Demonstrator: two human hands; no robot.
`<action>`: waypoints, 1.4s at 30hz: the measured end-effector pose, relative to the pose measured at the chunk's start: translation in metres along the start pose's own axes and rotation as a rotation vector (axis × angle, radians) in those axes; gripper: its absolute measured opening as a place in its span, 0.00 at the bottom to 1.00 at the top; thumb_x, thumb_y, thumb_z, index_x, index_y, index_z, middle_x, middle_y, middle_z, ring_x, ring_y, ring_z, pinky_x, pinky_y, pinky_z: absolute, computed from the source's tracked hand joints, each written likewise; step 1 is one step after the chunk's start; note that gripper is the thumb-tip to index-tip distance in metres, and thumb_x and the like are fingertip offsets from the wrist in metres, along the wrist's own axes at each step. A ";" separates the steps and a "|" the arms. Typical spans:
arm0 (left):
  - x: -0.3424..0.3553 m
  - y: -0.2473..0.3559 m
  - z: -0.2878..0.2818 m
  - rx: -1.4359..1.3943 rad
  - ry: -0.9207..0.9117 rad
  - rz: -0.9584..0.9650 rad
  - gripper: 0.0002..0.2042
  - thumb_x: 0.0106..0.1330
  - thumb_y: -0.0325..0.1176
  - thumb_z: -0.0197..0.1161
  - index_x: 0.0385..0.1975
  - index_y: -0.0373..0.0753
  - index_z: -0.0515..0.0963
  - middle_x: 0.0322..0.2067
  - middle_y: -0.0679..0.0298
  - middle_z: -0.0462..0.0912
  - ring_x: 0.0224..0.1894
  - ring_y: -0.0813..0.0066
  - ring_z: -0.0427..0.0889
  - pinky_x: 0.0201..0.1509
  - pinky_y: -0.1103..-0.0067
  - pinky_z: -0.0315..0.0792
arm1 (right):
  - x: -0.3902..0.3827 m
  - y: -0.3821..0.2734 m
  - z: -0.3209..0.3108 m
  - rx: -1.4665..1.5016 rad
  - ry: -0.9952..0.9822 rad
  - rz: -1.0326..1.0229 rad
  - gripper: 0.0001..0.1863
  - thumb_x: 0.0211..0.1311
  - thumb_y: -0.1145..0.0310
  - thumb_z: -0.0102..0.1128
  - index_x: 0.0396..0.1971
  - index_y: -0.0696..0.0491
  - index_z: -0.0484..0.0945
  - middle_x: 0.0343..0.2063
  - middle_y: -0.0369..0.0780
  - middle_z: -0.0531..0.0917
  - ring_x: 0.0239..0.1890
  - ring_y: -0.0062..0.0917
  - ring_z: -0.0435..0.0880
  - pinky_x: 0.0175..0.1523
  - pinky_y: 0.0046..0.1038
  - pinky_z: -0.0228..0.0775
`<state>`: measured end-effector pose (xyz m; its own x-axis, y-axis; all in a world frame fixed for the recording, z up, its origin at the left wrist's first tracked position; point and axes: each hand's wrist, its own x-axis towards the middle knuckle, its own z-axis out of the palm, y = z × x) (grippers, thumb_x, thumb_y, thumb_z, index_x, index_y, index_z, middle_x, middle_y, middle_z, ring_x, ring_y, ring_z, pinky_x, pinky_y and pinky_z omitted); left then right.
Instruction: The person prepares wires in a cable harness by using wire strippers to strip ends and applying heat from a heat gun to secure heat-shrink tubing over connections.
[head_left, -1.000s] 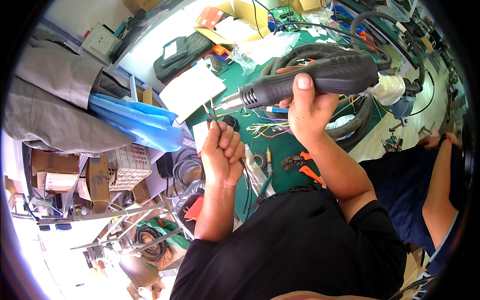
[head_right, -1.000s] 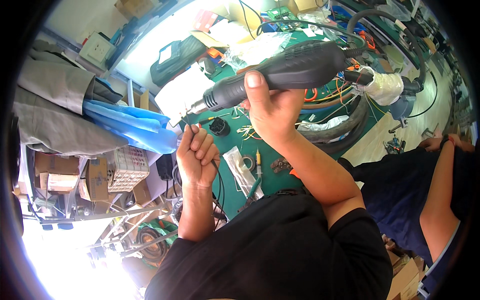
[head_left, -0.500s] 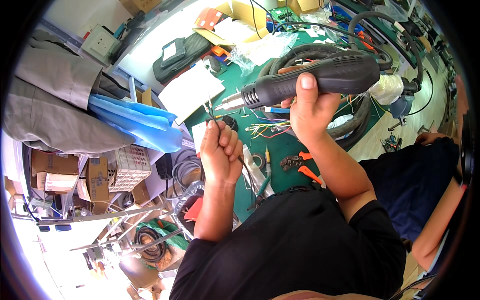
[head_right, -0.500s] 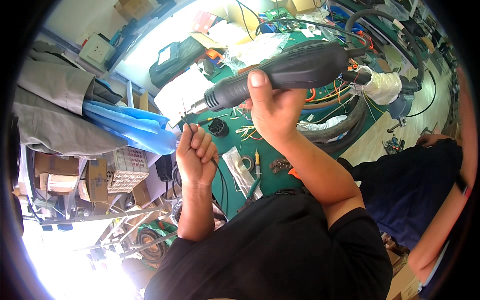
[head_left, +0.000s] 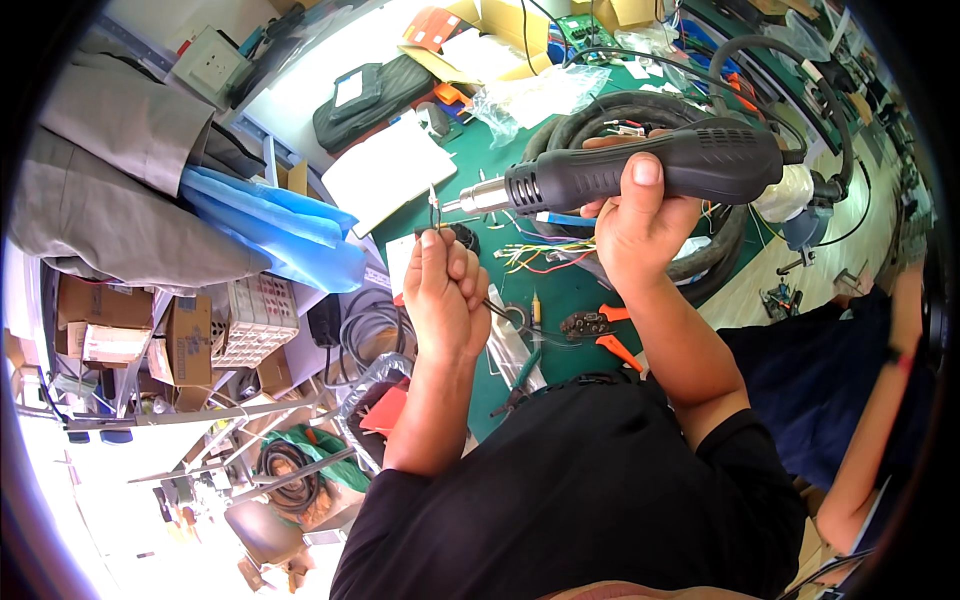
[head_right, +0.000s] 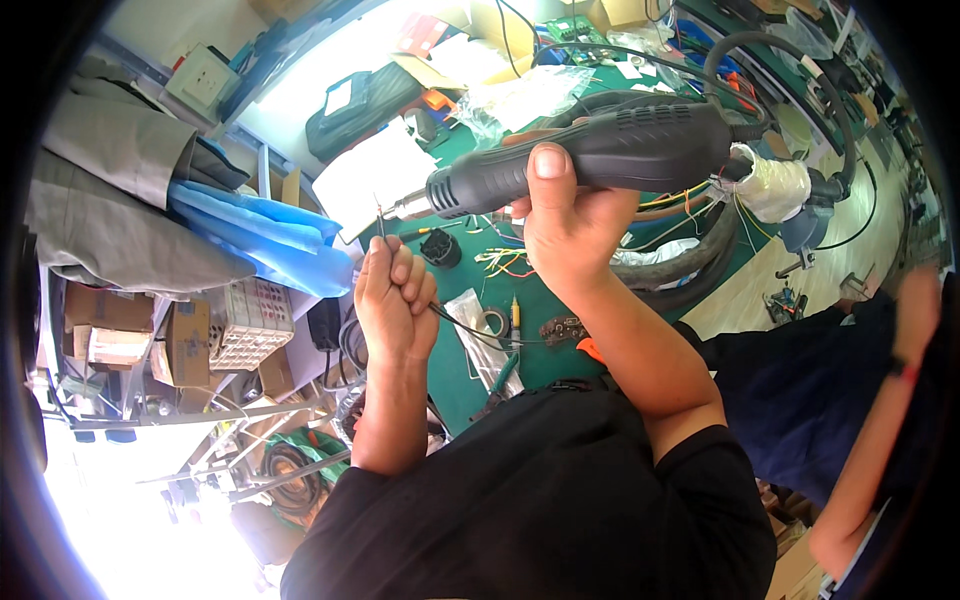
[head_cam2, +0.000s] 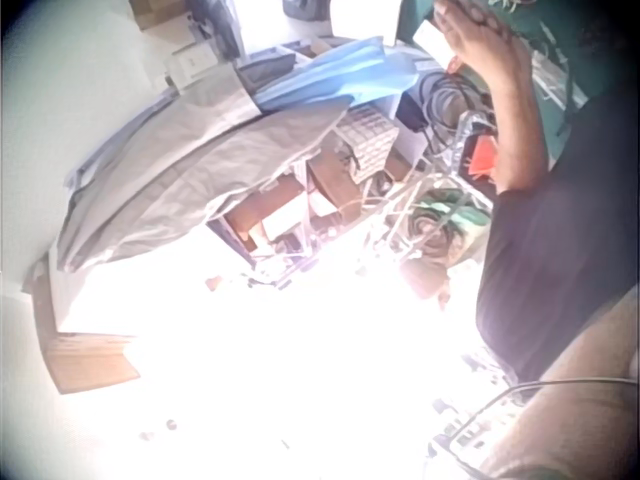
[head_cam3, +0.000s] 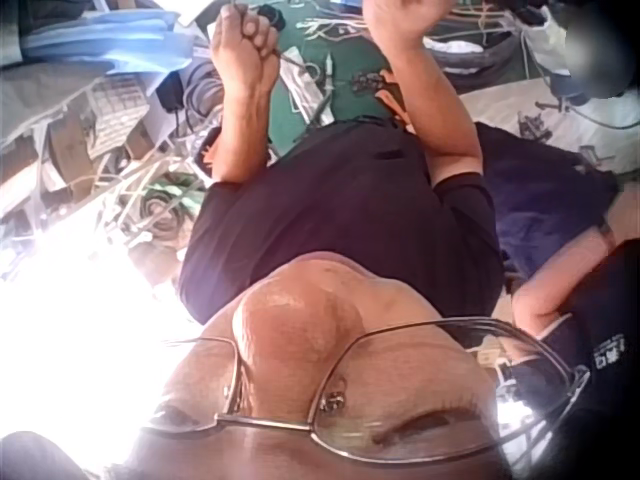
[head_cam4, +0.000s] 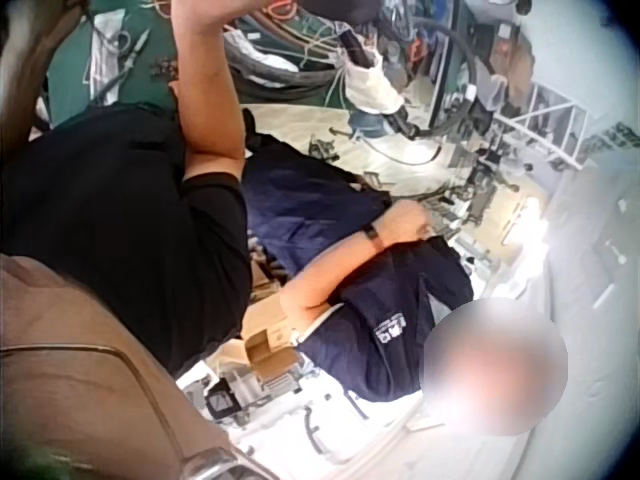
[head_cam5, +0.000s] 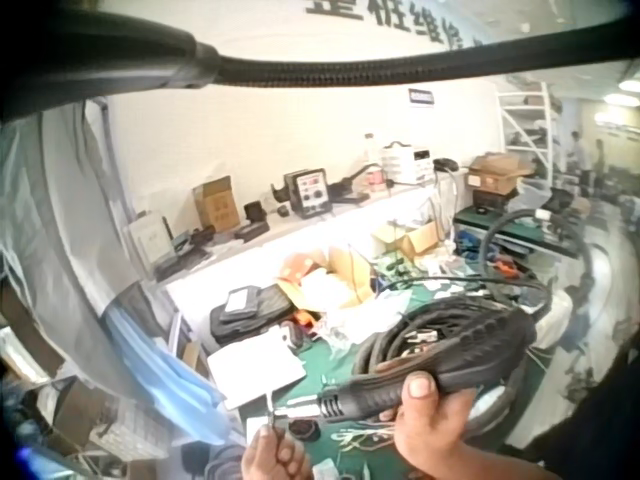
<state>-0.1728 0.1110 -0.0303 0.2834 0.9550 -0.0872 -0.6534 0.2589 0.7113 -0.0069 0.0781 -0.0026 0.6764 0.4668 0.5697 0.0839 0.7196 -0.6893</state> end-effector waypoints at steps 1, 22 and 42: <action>0.000 0.000 0.000 -0.008 -0.001 -0.001 0.12 0.74 0.37 0.46 0.32 0.37 0.69 0.19 0.72 0.62 0.17 0.86 0.56 0.16 0.87 0.52 | 0.000 0.000 -0.001 -0.008 0.000 0.007 0.24 0.63 0.56 0.57 0.46 0.58 0.62 0.29 0.48 0.82 0.17 0.24 0.79 0.16 0.20 0.69; -0.001 0.000 -0.003 0.016 0.010 0.040 0.11 0.73 0.38 0.49 0.34 0.37 0.70 0.20 0.72 0.63 0.18 0.86 0.58 0.17 0.87 0.53 | 0.001 0.000 0.006 -0.032 0.032 0.031 0.25 0.62 0.56 0.58 0.47 0.58 0.60 0.28 0.50 0.82 0.14 0.24 0.77 0.15 0.20 0.67; 0.001 -0.007 -0.010 0.313 0.011 0.309 0.06 0.69 0.32 0.56 0.33 0.37 0.69 0.19 0.68 0.71 0.16 0.88 0.63 0.18 0.90 0.57 | 0.000 -0.001 0.003 -0.030 0.039 0.024 0.25 0.63 0.56 0.56 0.48 0.57 0.61 0.28 0.50 0.82 0.14 0.25 0.76 0.16 0.21 0.67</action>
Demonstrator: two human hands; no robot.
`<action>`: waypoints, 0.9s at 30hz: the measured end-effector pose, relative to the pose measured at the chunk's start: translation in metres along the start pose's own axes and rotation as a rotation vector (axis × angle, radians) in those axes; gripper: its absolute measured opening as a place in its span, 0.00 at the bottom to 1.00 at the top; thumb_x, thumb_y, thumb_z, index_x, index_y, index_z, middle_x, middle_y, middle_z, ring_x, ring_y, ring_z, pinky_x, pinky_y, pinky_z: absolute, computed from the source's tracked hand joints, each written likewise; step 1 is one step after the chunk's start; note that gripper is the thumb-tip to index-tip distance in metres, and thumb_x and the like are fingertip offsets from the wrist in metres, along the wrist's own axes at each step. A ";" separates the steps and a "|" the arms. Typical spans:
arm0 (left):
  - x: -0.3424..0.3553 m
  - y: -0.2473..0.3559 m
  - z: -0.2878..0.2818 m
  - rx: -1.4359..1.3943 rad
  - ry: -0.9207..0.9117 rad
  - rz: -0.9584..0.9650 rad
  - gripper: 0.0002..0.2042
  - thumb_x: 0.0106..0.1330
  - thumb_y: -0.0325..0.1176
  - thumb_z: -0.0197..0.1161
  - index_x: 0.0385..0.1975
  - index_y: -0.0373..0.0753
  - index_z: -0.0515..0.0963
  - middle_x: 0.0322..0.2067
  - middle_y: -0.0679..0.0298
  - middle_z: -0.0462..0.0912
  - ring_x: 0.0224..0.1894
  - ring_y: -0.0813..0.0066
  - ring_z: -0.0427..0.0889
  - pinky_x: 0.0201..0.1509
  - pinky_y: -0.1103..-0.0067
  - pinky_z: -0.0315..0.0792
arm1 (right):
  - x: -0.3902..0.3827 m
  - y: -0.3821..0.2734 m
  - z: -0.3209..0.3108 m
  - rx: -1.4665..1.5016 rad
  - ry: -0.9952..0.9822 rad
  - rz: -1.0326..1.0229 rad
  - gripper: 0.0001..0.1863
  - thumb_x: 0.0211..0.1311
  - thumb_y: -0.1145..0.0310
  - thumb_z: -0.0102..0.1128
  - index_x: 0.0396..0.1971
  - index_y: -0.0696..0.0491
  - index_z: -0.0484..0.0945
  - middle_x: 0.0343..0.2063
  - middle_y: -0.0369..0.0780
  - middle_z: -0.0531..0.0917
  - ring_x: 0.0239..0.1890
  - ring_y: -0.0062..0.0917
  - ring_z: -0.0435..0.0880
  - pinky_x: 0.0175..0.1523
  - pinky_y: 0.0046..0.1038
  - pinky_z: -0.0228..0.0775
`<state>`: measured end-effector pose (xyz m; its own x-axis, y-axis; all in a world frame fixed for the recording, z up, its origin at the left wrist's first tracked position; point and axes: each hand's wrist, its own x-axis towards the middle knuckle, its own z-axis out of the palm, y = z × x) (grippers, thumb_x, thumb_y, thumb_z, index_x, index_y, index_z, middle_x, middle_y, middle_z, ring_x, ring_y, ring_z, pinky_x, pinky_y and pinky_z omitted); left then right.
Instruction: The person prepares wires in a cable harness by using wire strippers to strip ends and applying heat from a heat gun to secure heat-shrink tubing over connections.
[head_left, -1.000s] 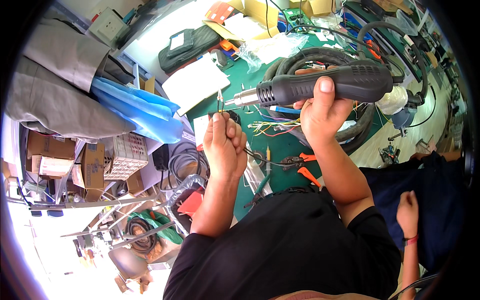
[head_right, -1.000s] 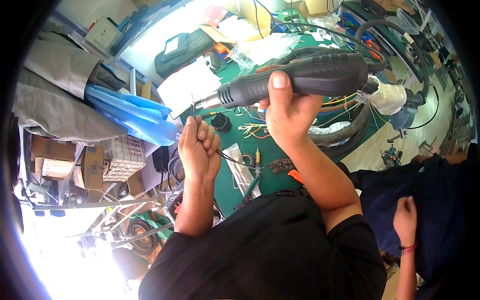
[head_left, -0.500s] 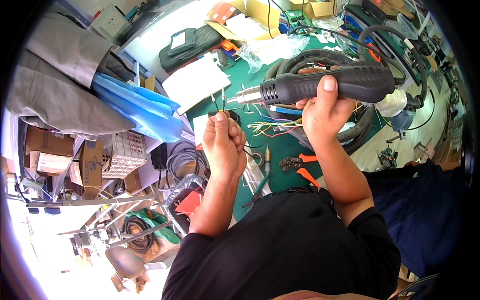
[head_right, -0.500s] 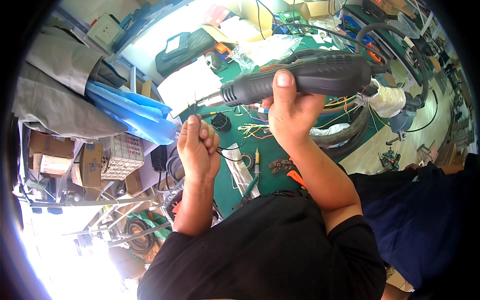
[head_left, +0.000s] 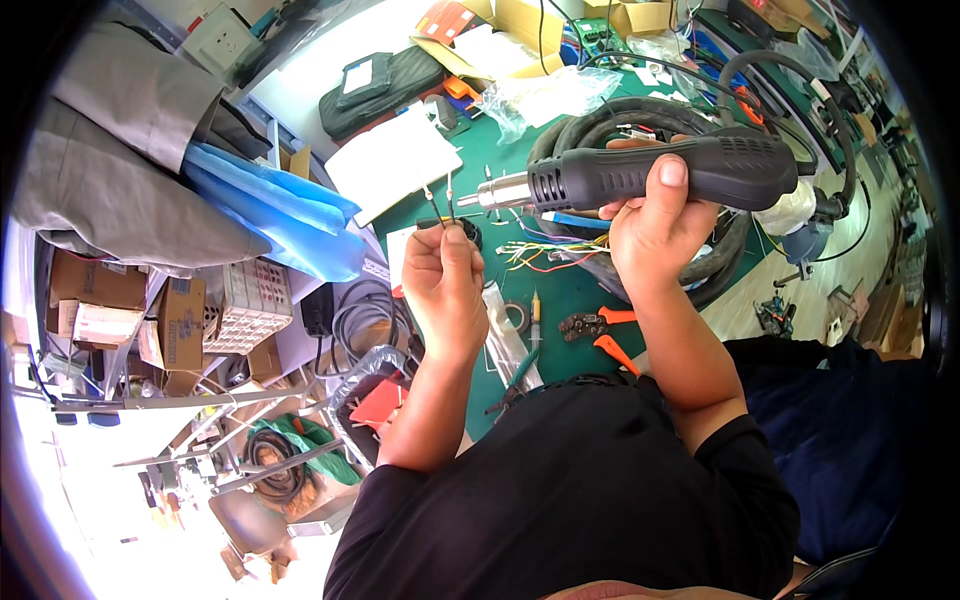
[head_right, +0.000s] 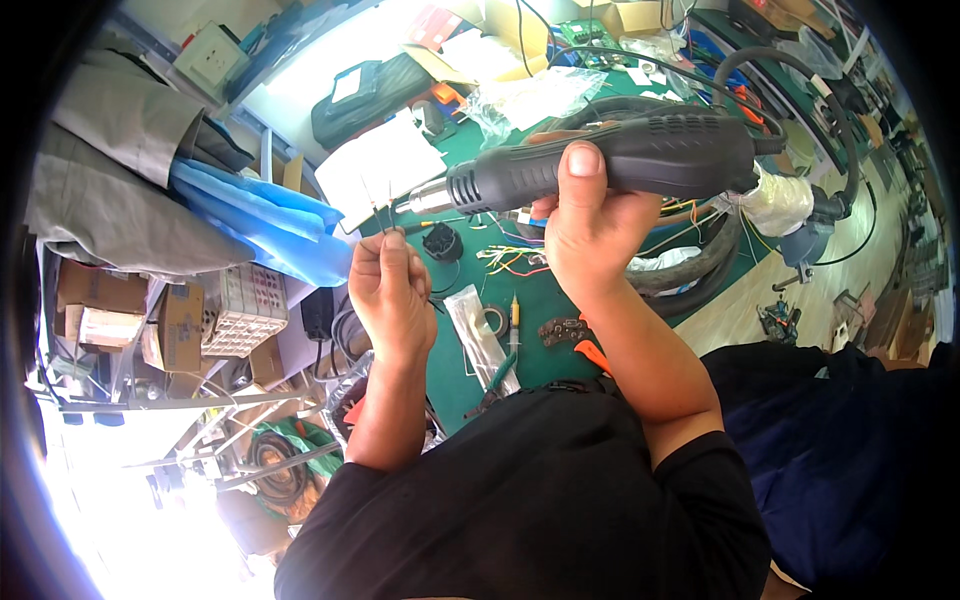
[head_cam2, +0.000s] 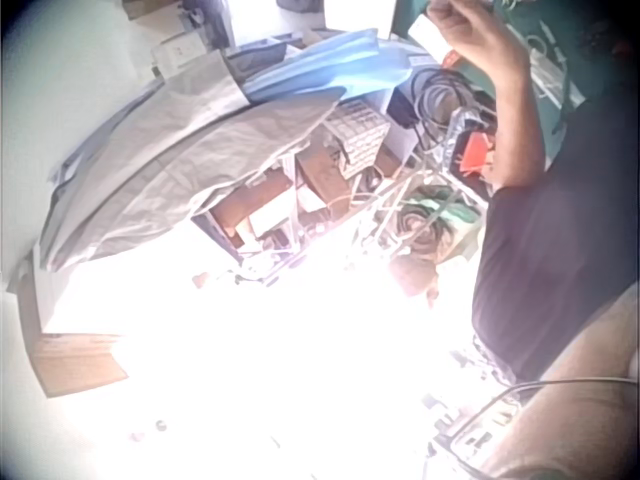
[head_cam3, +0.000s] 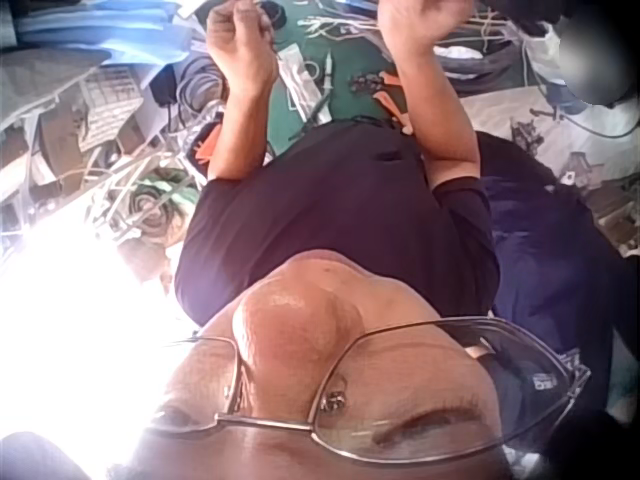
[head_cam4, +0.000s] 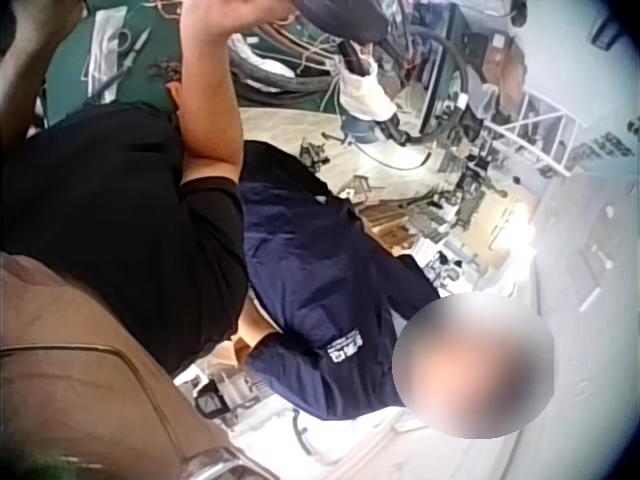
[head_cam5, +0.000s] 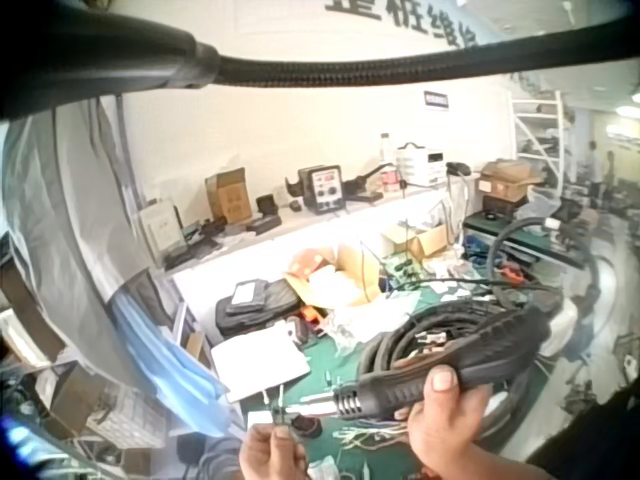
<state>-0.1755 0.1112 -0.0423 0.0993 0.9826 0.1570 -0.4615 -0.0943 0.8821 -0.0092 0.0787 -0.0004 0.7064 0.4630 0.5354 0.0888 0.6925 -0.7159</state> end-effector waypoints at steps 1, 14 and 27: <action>0.000 0.001 0.000 -0.003 -0.005 -0.012 0.07 0.70 0.32 0.56 0.32 0.37 0.68 0.20 0.68 0.73 0.17 0.89 0.64 0.20 0.91 0.58 | 0.000 0.000 0.000 0.007 0.002 0.008 0.25 0.63 0.56 0.56 0.49 0.58 0.61 0.28 0.50 0.82 0.14 0.25 0.76 0.15 0.21 0.67; -0.007 0.019 0.005 -0.039 -0.004 -0.104 0.12 0.72 0.38 0.51 0.37 0.32 0.71 0.17 0.67 0.70 0.13 0.86 0.63 0.13 0.89 0.55 | 0.006 -0.006 -0.001 0.014 0.075 0.070 0.23 0.63 0.52 0.56 0.40 0.59 0.67 0.25 0.46 0.82 0.13 0.22 0.75 0.15 0.21 0.65; -0.007 0.017 0.004 -0.083 -0.001 -0.136 0.13 0.73 0.39 0.51 0.36 0.33 0.71 0.16 0.67 0.70 0.13 0.86 0.64 0.12 0.88 0.56 | 0.001 -0.009 0.002 0.087 0.065 0.064 0.20 0.62 0.56 0.59 0.36 0.59 0.69 0.25 0.45 0.82 0.14 0.21 0.76 0.15 0.19 0.67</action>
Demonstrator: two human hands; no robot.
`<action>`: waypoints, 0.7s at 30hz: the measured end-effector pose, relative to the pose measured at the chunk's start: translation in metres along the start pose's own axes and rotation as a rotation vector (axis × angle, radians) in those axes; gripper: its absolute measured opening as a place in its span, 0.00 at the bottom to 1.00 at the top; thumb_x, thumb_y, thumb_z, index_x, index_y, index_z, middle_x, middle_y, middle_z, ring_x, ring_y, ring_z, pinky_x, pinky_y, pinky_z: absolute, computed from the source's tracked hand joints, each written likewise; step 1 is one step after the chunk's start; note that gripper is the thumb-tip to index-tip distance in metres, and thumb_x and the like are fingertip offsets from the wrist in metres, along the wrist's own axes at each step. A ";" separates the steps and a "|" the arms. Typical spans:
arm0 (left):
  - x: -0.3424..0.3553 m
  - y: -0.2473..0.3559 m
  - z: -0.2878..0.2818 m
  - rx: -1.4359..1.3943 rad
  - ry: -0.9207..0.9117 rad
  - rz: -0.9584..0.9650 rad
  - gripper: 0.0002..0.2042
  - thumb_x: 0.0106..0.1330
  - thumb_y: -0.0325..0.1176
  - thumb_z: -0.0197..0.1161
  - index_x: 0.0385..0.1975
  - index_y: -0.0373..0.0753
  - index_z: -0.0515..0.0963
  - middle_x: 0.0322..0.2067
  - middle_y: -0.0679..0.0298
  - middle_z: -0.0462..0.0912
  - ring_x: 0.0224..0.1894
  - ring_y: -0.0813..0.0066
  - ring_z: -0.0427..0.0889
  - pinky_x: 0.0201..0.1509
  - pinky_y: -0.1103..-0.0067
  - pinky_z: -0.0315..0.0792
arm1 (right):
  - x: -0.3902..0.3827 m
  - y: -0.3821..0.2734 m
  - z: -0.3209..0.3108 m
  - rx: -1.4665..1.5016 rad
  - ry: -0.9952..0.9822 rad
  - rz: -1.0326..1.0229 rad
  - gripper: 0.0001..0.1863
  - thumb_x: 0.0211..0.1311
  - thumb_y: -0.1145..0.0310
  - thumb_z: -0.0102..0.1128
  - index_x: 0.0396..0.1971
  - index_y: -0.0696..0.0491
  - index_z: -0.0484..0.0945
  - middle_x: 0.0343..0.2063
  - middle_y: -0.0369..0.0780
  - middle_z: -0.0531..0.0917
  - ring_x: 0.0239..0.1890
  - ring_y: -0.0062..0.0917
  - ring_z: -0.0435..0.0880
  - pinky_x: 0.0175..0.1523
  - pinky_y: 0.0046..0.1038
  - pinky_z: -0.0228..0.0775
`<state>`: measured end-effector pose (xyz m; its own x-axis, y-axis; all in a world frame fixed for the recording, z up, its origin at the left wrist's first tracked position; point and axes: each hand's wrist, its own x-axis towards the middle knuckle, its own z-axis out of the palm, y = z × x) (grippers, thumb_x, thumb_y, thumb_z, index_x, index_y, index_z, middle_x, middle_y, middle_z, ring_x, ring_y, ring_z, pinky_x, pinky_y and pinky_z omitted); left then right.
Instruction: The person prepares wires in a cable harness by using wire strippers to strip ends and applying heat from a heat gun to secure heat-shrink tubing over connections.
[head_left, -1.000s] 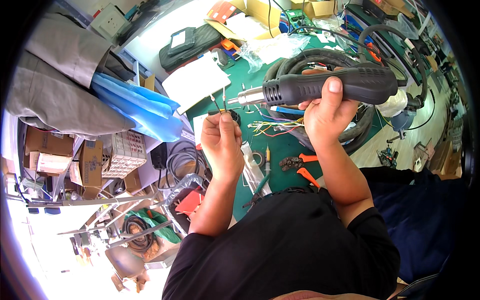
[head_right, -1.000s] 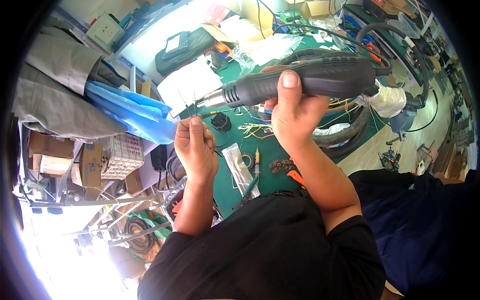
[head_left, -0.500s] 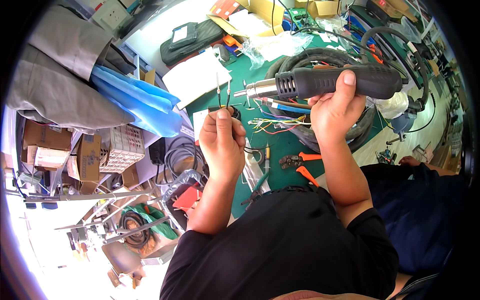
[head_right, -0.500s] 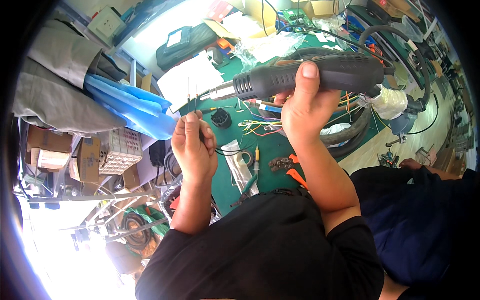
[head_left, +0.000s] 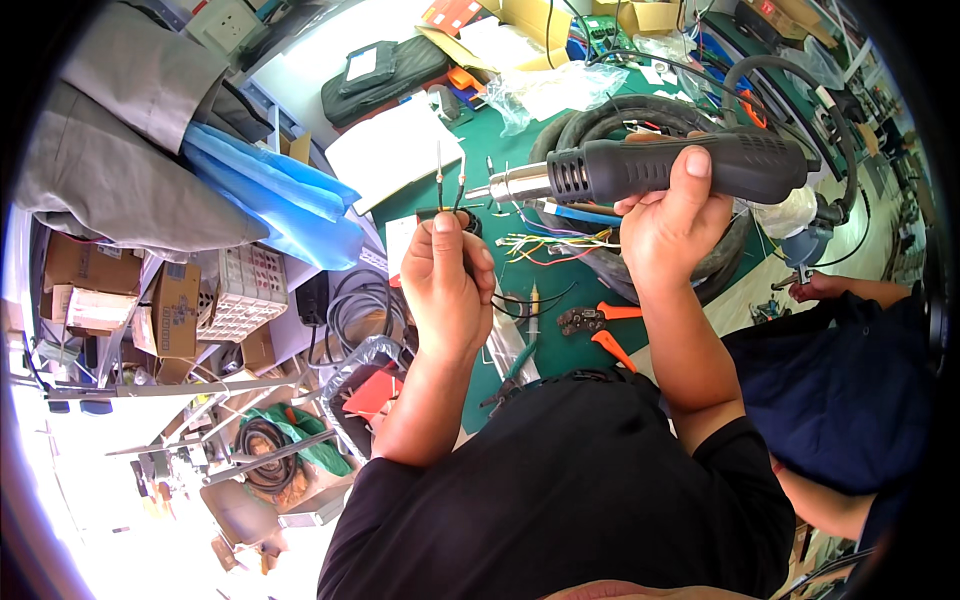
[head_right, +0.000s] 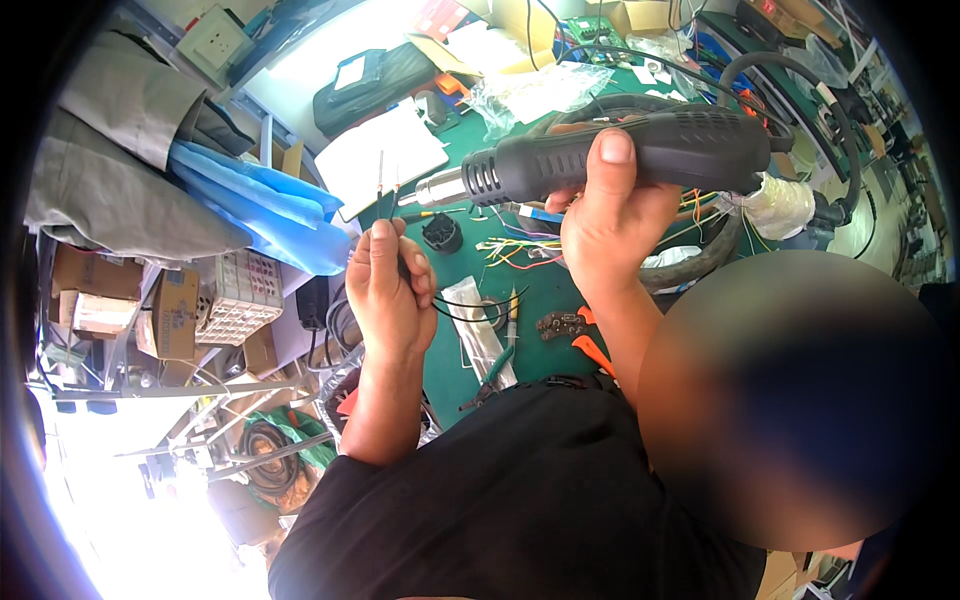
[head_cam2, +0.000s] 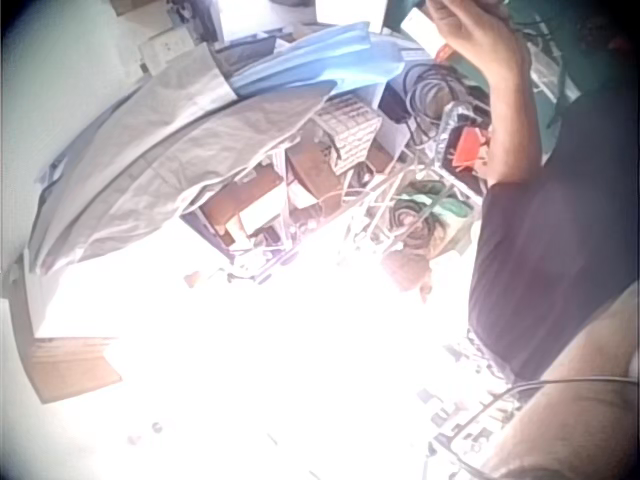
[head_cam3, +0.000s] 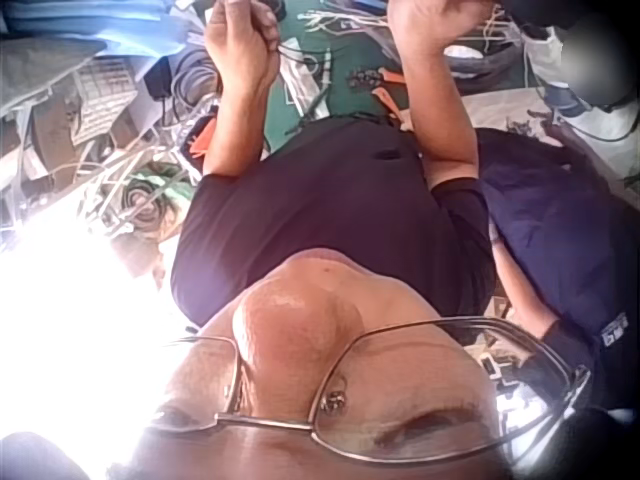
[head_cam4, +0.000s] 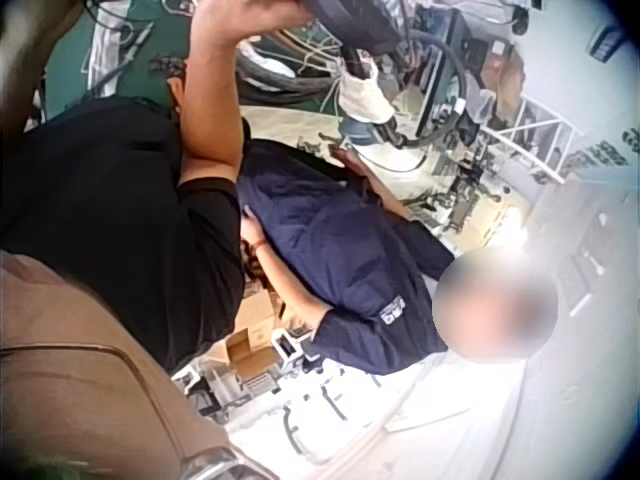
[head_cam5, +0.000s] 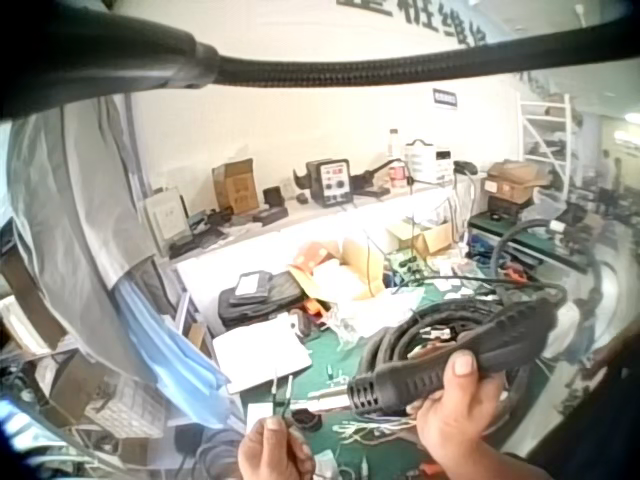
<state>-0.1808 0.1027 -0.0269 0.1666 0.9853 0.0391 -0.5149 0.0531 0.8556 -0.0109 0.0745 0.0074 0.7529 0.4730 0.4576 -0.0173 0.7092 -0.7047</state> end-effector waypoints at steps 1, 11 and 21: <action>0.000 0.000 0.000 -0.003 -0.005 0.003 0.13 0.73 0.39 0.51 0.36 0.34 0.71 0.16 0.67 0.70 0.13 0.86 0.64 0.13 0.88 0.56 | -0.001 0.000 0.000 -0.006 0.002 -0.006 0.20 0.62 0.56 0.59 0.36 0.59 0.69 0.25 0.45 0.82 0.14 0.21 0.76 0.15 0.19 0.67; 0.000 -0.001 -0.002 -0.032 -0.014 -0.005 0.12 0.73 0.39 0.50 0.36 0.34 0.72 0.17 0.68 0.70 0.14 0.87 0.63 0.13 0.88 0.56 | -0.001 -0.002 0.001 -0.015 0.010 -0.012 0.21 0.61 0.55 0.59 0.37 0.60 0.68 0.25 0.45 0.82 0.14 0.21 0.76 0.15 0.19 0.68; 0.001 -0.003 -0.001 -0.008 -0.005 0.028 0.10 0.72 0.36 0.53 0.34 0.36 0.72 0.17 0.68 0.70 0.13 0.87 0.62 0.13 0.89 0.55 | 0.000 0.000 -0.001 -0.084 -0.008 -0.024 0.25 0.63 0.53 0.55 0.46 0.59 0.63 0.27 0.50 0.81 0.14 0.25 0.76 0.15 0.22 0.66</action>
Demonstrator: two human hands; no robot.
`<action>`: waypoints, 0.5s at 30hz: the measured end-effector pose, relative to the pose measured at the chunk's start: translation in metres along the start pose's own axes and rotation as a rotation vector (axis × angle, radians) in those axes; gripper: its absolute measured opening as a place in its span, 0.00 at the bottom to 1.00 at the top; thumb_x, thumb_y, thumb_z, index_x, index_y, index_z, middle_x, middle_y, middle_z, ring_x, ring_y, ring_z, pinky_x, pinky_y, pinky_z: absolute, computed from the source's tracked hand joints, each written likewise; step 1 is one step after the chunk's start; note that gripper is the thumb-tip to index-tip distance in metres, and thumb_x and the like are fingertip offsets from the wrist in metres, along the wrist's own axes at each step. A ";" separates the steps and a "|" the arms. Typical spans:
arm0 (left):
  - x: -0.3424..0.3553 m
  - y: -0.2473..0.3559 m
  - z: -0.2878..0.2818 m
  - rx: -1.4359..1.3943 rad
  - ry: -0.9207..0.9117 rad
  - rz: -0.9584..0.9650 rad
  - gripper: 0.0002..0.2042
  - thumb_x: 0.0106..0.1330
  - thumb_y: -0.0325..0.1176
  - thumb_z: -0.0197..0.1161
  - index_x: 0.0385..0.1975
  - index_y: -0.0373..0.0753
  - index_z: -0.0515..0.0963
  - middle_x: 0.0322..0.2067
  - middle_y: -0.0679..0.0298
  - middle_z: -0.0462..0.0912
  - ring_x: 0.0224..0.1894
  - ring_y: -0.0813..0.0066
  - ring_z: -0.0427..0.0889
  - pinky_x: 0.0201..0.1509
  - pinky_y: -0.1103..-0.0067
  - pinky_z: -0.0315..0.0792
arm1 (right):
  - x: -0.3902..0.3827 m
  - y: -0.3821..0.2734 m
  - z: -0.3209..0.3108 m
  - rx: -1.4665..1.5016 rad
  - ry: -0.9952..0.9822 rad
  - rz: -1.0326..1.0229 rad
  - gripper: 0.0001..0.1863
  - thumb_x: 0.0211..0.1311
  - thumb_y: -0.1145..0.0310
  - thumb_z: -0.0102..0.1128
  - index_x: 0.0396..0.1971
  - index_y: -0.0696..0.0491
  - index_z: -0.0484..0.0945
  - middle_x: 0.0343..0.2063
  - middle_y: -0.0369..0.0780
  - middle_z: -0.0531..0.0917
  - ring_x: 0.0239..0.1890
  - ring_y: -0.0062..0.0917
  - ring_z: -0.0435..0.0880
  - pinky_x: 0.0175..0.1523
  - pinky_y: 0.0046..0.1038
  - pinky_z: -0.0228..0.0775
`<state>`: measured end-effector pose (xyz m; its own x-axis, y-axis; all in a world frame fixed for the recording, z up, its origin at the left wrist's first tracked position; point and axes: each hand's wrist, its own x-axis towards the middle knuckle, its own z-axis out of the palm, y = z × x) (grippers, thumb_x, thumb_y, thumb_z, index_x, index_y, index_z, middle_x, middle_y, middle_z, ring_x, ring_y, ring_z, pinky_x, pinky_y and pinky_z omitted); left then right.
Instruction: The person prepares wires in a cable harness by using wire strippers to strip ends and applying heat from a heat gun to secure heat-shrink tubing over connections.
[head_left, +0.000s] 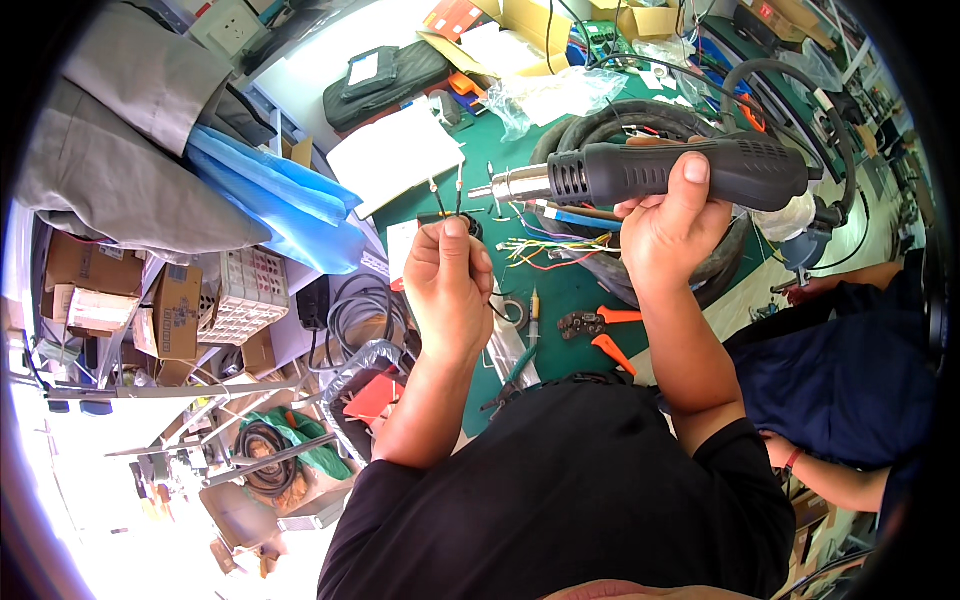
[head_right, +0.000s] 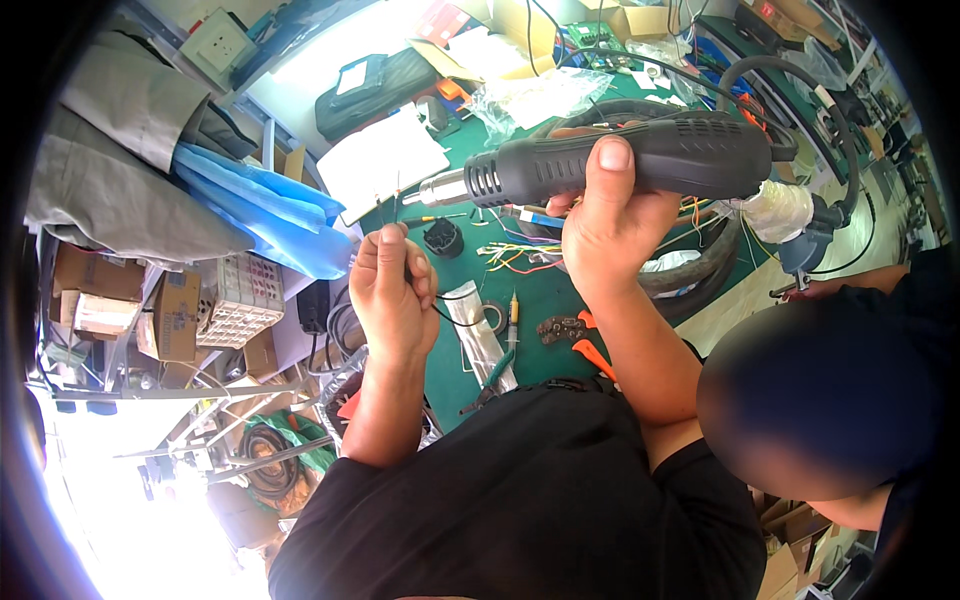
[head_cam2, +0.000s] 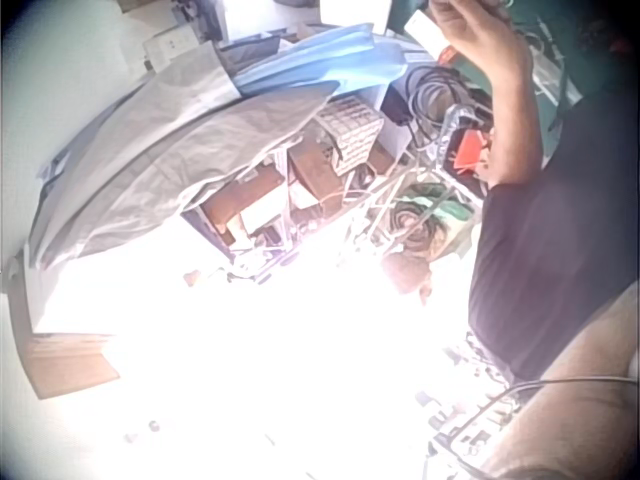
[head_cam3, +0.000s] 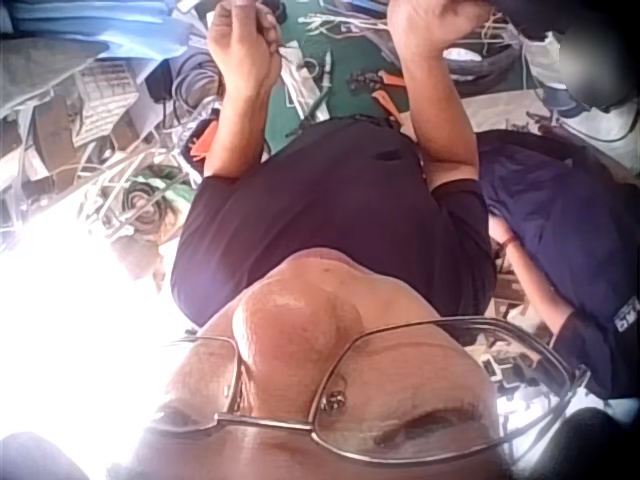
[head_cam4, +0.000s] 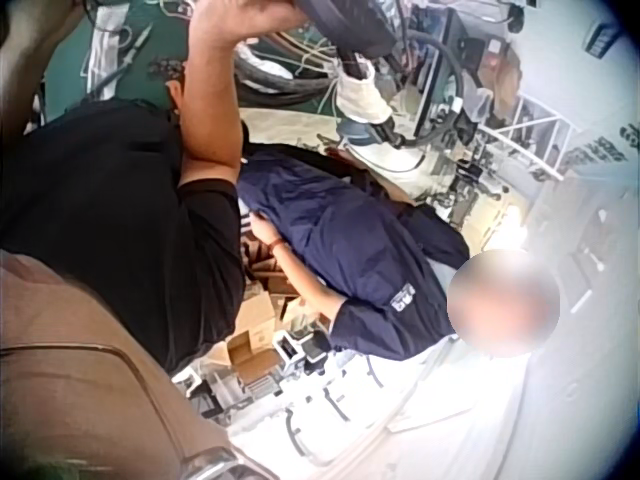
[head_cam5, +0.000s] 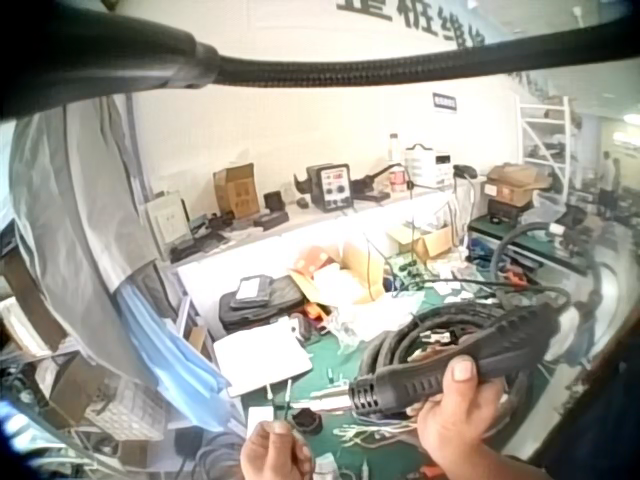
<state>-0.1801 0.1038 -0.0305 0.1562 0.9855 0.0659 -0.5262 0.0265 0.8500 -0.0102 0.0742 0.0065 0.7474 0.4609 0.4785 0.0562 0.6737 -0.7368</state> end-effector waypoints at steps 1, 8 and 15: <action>0.000 0.000 0.000 0.014 0.007 0.010 0.09 0.71 0.36 0.54 0.34 0.36 0.71 0.17 0.68 0.70 0.13 0.87 0.63 0.13 0.89 0.55 | 0.000 0.000 -0.001 0.005 -0.010 0.001 0.25 0.63 0.53 0.55 0.46 0.59 0.64 0.27 0.50 0.81 0.14 0.25 0.76 0.16 0.22 0.66; 0.004 -0.004 -0.004 0.237 0.017 0.118 0.06 0.68 0.31 0.58 0.32 0.35 0.71 0.18 0.67 0.74 0.16 0.88 0.66 0.18 0.89 0.59 | 0.000 -0.002 0.000 -0.015 -0.012 -0.010 0.24 0.63 0.54 0.54 0.45 0.60 0.64 0.28 0.49 0.81 0.14 0.25 0.76 0.16 0.22 0.67; 0.001 0.000 -0.006 0.600 0.042 0.245 0.05 0.67 0.26 0.58 0.33 0.31 0.70 0.19 0.66 0.76 0.21 0.87 0.75 0.24 0.89 0.67 | -0.002 -0.002 0.001 -0.043 -0.010 -0.004 0.25 0.63 0.54 0.54 0.47 0.60 0.63 0.28 0.50 0.81 0.15 0.25 0.76 0.16 0.22 0.67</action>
<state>-0.1847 0.1059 -0.0330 0.0518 0.9571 0.2850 0.0176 -0.2862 0.9580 -0.0125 0.0724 0.0081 0.7403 0.4646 0.4860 0.0874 0.6502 -0.7547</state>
